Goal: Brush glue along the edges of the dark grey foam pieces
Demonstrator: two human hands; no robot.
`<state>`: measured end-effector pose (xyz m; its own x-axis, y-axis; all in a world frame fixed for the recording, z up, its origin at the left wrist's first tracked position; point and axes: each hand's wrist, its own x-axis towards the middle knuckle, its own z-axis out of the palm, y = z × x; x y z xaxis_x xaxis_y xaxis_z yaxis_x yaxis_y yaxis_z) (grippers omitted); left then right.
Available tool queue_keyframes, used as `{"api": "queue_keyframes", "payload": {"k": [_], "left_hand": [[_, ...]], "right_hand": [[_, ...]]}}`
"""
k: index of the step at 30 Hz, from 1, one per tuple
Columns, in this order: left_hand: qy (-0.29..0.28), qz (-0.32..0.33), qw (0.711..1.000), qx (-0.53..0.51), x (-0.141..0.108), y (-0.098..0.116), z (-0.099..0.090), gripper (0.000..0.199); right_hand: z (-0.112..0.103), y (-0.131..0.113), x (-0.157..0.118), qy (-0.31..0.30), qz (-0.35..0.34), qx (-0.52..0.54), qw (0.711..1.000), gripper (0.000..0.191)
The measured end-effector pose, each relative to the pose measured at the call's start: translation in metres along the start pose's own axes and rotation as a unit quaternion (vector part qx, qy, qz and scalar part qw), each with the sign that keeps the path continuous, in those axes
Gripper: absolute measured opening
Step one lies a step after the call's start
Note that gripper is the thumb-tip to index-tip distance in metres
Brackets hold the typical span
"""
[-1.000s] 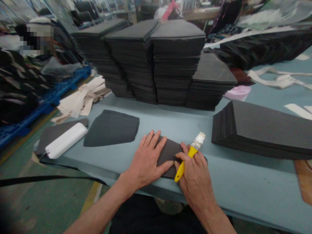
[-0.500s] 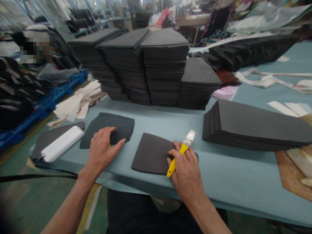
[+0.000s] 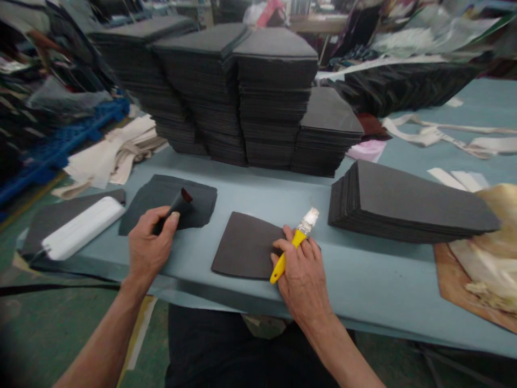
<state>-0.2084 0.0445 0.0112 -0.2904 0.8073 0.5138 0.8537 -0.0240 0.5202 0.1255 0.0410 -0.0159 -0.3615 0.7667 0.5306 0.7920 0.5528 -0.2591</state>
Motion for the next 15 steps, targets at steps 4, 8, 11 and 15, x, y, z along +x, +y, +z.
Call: {"api": "queue_keyframes", "payload": {"k": [4,8,11,15], "left_hand": [[0.041,0.008,0.998,-0.038,-0.014,0.019,-0.004,0.026],[0.056,0.032,0.995,-0.074,-0.035,0.043,-0.004,0.018],[0.048,0.053,0.993,-0.092,-0.050,0.057,-0.002,0.013],[0.036,0.083,0.989,-0.114,-0.066,0.067,0.003,0.015]], "right_hand": [[-0.013,-0.004,0.008,-0.003,-0.006,-0.047,0.999,0.012],[-0.031,-0.025,0.024,0.043,-0.001,0.026,0.999,0.012],[-0.038,-0.053,0.038,0.047,0.048,0.169,0.983,0.016],[-0.030,-0.084,0.057,0.062,0.056,0.246,0.966,0.024]]}}
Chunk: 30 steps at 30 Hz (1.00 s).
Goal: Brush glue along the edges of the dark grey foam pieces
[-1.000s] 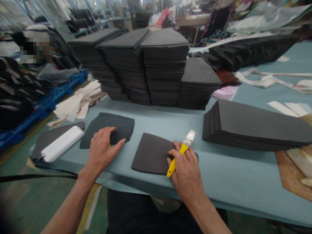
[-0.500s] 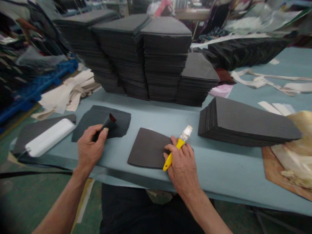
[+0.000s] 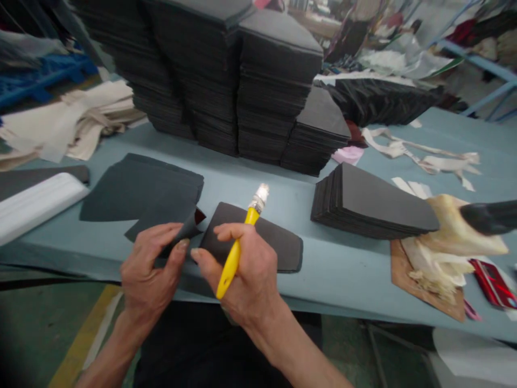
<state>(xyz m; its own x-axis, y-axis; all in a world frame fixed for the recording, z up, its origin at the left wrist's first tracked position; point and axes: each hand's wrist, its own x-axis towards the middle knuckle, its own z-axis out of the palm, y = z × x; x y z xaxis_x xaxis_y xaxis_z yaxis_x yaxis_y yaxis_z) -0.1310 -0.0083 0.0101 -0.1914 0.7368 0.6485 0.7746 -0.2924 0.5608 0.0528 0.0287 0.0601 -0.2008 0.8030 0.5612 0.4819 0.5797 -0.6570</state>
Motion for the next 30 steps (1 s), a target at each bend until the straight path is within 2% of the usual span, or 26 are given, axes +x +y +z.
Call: {"api": "queue_keyframes", "payload": {"k": [4,9,12,14,15,16,17,19,20,21,22,24,27,30], "left_hand": [[0.017,0.016,1.000,-0.019,-0.007,0.003,0.007,0.017],[0.015,0.013,1.000,-0.013,-0.013,0.004,0.007,0.022],[0.053,-0.052,0.997,-0.031,-0.025,0.014,-0.007,0.028],[0.096,-0.150,0.979,-0.101,-0.035,0.026,-0.019,0.021],[0.096,-0.216,0.958,-0.160,-0.039,0.033,-0.024,0.022],[0.070,-0.291,0.925,-0.234,-0.042,0.040,-0.027,0.030],[0.030,-0.368,0.875,-0.314,-0.044,0.047,-0.029,0.041],[-0.045,-0.491,0.741,-0.456,-0.042,0.057,-0.029,0.060],[-0.060,-0.525,0.680,-0.508,-0.040,0.060,-0.027,0.067],[-0.057,-0.543,0.637,-0.544,-0.036,0.062,-0.024,0.070],[-0.042,-0.550,0.613,-0.565,-0.031,0.062,-0.022,0.070],[-0.004,-0.549,0.605,-0.577,-0.021,0.058,-0.018,0.064],[0.040,-0.539,0.626,-0.563,-0.007,0.048,-0.013,0.054],[0.083,-0.544,0.627,-0.551,0.006,0.035,-0.011,0.042]], "right_hand": [[0.022,-0.008,0.010,-0.010,0.015,-0.023,1.000,0.027],[0.034,-0.011,0.017,-0.009,0.028,-0.007,1.000,0.014],[0.034,-0.014,0.023,-0.011,0.006,0.027,1.000,0.014],[0.032,-0.016,0.027,-0.009,-0.002,0.039,0.999,0.015],[0.031,-0.018,0.029,-0.004,0.000,0.043,0.999,0.015],[0.031,-0.020,0.031,0.001,0.003,0.047,0.999,0.016],[0.030,-0.022,0.033,0.005,0.005,0.052,0.999,0.016],[0.029,-0.026,0.035,0.008,0.011,0.060,0.998,0.017],[0.028,-0.027,0.035,0.007,0.013,0.062,0.998,0.018],[0.027,-0.029,0.035,0.005,0.014,0.063,0.998,0.018],[0.026,-0.031,0.035,0.004,0.016,0.064,0.998,0.019],[0.022,-0.033,0.035,0.004,0.023,0.067,0.997,0.019],[0.014,-0.035,0.034,0.008,0.039,0.077,0.996,0.020],[0.003,-0.032,0.036,0.013,0.043,0.085,0.995,0.020]]}}
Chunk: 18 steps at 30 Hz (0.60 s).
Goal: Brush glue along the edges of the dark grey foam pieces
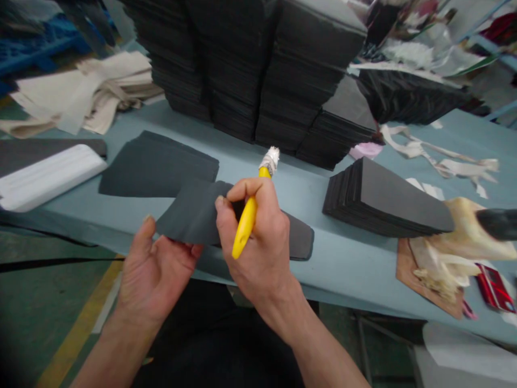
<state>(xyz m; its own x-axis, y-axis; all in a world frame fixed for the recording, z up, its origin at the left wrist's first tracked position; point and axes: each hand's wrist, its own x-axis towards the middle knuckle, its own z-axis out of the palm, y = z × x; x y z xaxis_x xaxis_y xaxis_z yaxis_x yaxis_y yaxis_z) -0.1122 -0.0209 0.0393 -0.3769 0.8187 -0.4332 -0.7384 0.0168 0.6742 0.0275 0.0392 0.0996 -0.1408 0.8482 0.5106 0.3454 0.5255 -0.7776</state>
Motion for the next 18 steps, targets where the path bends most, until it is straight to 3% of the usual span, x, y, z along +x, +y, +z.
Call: {"api": "queue_keyframes", "payload": {"k": [3,5,11,18], "left_hand": [[0.078,0.020,0.997,0.016,0.015,0.009,0.002,0.025],[0.097,0.028,0.993,0.054,0.023,0.015,0.004,0.016],[0.052,0.025,0.987,0.152,0.032,0.021,0.004,0.015],[-0.036,0.025,0.941,0.334,0.038,0.029,0.008,0.043]], "right_hand": [[-0.012,0.008,0.003,0.001,0.008,-0.015,1.000,0.019],[-0.020,0.016,0.004,-0.006,0.011,-0.031,0.999,0.018],[-0.046,0.040,0.002,-0.023,-0.003,-0.072,0.997,0.017],[-0.078,0.071,-0.019,0.004,0.010,-0.170,0.985,0.021]]}}
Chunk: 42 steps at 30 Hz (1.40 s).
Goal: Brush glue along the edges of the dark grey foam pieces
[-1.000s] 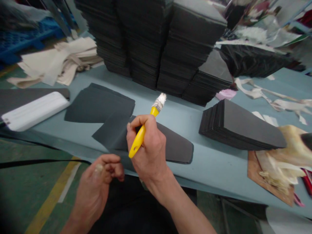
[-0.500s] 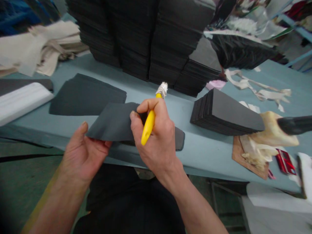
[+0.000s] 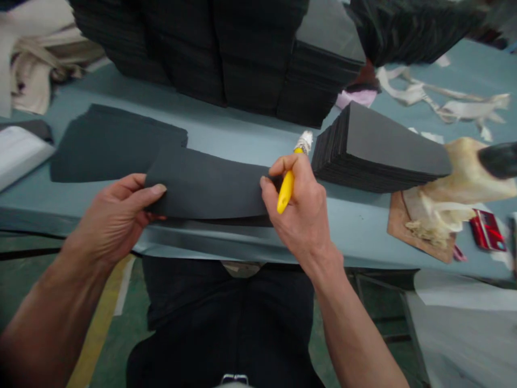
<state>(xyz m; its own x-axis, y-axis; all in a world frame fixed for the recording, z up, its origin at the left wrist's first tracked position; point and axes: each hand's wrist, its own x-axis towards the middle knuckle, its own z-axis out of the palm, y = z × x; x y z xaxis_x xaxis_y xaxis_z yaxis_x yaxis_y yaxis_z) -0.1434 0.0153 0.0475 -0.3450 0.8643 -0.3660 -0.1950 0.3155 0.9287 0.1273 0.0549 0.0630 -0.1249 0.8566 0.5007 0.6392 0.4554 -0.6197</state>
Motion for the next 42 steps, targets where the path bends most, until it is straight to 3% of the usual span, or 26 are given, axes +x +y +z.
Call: {"api": "queue_keyframes", "payload": {"k": [5,11,20,31,35,42], "left_hand": [[-0.064,0.031,0.988,0.138,0.009,0.014,0.010,0.033],[-0.140,0.080,0.930,0.330,0.014,0.021,0.017,0.035],[-0.160,0.064,0.908,0.383,0.020,0.013,0.014,0.039],[-0.169,0.072,0.894,0.410,0.023,0.013,0.018,0.038],[-0.169,0.071,0.889,0.419,0.023,0.014,0.018,0.038],[-0.136,0.084,0.876,0.454,0.025,0.012,0.017,0.047]], "right_hand": [[-0.008,0.033,-0.021,0.029,0.006,-0.052,0.998,0.023],[-0.014,0.050,-0.037,0.031,0.022,-0.086,0.996,0.023],[-0.022,0.032,-0.040,0.027,-0.041,-0.129,0.990,0.020],[-0.027,0.051,-0.048,0.014,-0.070,-0.197,0.978,0.017],[-0.026,0.055,-0.048,0.012,-0.113,-0.198,0.974,0.013],[-0.025,0.056,-0.050,0.004,-0.125,-0.188,0.974,0.014]]}}
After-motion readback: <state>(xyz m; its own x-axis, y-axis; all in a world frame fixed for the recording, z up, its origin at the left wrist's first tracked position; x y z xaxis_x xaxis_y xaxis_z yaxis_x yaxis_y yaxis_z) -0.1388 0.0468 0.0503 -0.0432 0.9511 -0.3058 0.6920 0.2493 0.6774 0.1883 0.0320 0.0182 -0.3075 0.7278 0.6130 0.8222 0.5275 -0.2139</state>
